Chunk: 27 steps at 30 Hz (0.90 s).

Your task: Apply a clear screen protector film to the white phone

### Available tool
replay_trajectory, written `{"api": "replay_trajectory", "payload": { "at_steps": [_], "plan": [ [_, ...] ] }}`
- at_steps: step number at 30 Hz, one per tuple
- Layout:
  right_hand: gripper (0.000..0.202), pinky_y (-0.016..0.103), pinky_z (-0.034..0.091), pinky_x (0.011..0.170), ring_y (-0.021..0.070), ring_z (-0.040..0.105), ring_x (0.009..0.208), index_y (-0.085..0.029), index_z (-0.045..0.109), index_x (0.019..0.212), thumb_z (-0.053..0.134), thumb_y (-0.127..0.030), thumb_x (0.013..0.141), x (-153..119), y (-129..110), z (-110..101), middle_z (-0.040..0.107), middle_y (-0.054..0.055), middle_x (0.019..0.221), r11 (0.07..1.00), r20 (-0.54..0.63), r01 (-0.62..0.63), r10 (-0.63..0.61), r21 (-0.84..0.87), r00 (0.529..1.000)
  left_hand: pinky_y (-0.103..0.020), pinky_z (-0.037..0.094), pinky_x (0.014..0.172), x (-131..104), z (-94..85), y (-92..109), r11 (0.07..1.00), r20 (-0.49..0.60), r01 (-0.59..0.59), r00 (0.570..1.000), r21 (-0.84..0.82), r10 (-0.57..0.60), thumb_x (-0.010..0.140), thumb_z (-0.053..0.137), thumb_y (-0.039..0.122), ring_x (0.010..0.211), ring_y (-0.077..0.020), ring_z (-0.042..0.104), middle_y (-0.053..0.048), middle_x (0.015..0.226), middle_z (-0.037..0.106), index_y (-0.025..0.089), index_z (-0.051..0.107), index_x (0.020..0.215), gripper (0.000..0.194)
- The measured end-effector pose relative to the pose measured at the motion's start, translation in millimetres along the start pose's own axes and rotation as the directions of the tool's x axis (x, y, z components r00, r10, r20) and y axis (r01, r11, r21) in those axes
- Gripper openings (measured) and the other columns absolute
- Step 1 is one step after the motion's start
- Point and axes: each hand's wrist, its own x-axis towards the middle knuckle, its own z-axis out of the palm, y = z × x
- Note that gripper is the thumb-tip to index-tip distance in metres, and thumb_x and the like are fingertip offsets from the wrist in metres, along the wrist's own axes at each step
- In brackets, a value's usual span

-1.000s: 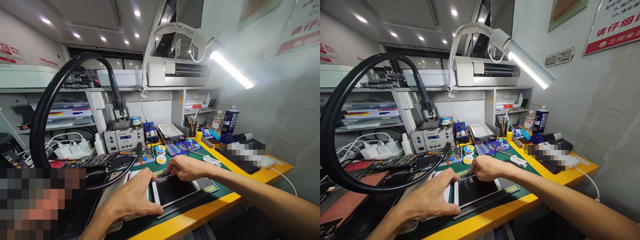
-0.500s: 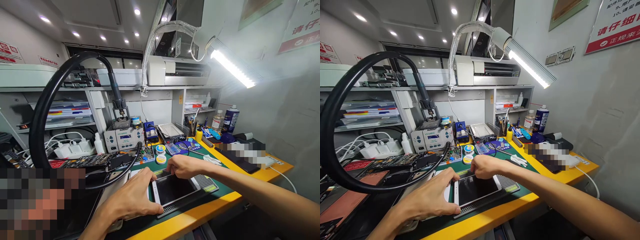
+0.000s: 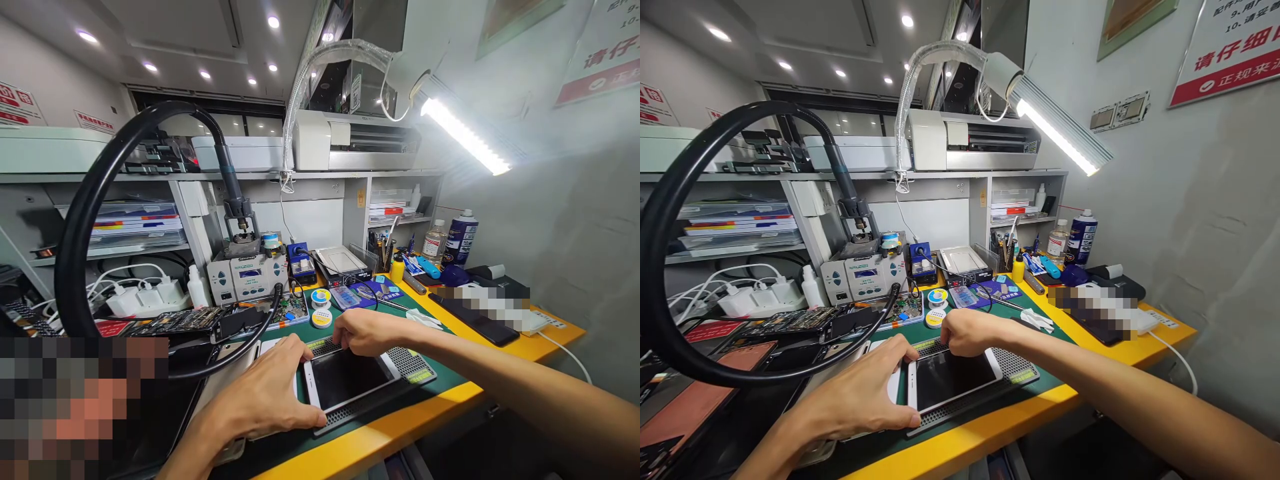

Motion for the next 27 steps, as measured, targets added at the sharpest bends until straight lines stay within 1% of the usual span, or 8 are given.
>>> {"api": "replay_trajectory", "payload": {
  "at_steps": [5, 7, 13, 20, 24, 27],
  "plan": [
    [0.039, 0.018, 0.041, 0.057, 0.0148, 0.065, 0.073, -0.013, 0.073, 0.104, 0.05, -0.004, 0.074, -1.6, -2.0, -2.4, 0.076, 0.007, 0.092, 1.0, 0.011, 0.013, -0.013, 0.007, 1.0, -0.037, 0.045, 0.087, -0.9, -0.2, -0.6, 1.0, 0.0, 0.0, 1.0, -0.005, 0.0, 0.061, 0.079, 0.052, 0.106, -0.0269, 0.056, -0.003, 0.113, 0.059, 0.025, 0.056, 0.111, 0.062],
    [0.039, 0.018, 0.041, 0.057, 0.0153, 0.065, 0.074, -0.012, 0.073, 0.105, 0.05, -0.004, 0.074, -1.9, -1.6, -2.5, 0.076, 0.008, 0.093, 1.0, -0.002, 0.011, -0.011, 0.006, 1.0, -0.037, 0.045, 0.087, -1.0, 0.2, -1.3, 1.0, -0.003, -0.003, 1.0, -0.008, 0.002, 0.061, 0.079, 0.052, 0.106, -0.0268, 0.056, -0.003, 0.113, 0.058, 0.025, 0.056, 0.111, 0.062],
    [0.038, 0.018, 0.044, 0.06, 0.0163, 0.068, 0.08, -0.013, 0.074, 0.102, 0.049, -0.004, 0.075, -2.9, 0.9, -1.7, 0.077, 0.008, 0.095, 1.0, -0.019, 0.016, -0.016, 0.013, 1.0, -0.037, 0.045, 0.088, -0.1, 1.2, -2.7, 1.0, -0.004, -0.002, 1.0, -0.012, 0.002, 0.06, 0.079, 0.053, 0.106, -0.0267, 0.056, -0.003, 0.113, 0.058, 0.025, 0.056, 0.111, 0.062],
    [0.038, 0.019, 0.046, 0.066, 0.0178, 0.07, 0.084, -0.014, 0.076, 0.102, 0.05, -0.005, 0.075, -8.4, -3.5, -0.9, 0.077, 0.008, 0.096, 1.0, -0.054, 0.027, -0.027, -0.009, 0.998, -0.037, 0.045, 0.087, -2.7, 0.3, -1.7, 1.0, -0.008, -0.005, 1.0, -0.003, 0.005, 0.061, 0.078, 0.052, 0.106, -0.0271, 0.056, -0.003, 0.113, 0.059, 0.025, 0.057, 0.111, 0.061],
    [0.038, 0.019, 0.046, 0.067, 0.0179, 0.07, 0.085, -0.014, 0.076, 0.101, 0.05, -0.005, 0.076, -9.4, -5.2, -0.1, 0.077, 0.007, 0.095, 0.999, -0.064, 0.029, -0.03, -0.022, 0.997, -0.038, 0.046, 0.087, -3.3, -0.2, -0.8, 1.0, -0.004, -0.008, 1.0, -0.008, 0.008, 0.061, 0.078, 0.053, 0.106, -0.0276, 0.056, -0.004, 0.113, 0.059, 0.025, 0.057, 0.111, 0.061],
    [0.038, 0.019, 0.046, 0.066, 0.0177, 0.069, 0.084, -0.015, 0.076, 0.1, 0.051, -0.005, 0.074, -7.4, -4.6, 0.4, 0.077, 0.007, 0.095, 0.999, -0.055, 0.021, -0.023, -0.027, 0.998, -0.039, 0.046, 0.089, -2.6, 0.1, -1.5, 1.0, 0.0, -0.004, 1.0, -0.01, 0.004, 0.06, 0.079, 0.054, 0.107, -0.028, 0.056, -0.004, 0.114, 0.059, 0.024, 0.057, 0.111, 0.063]
  ]
}}
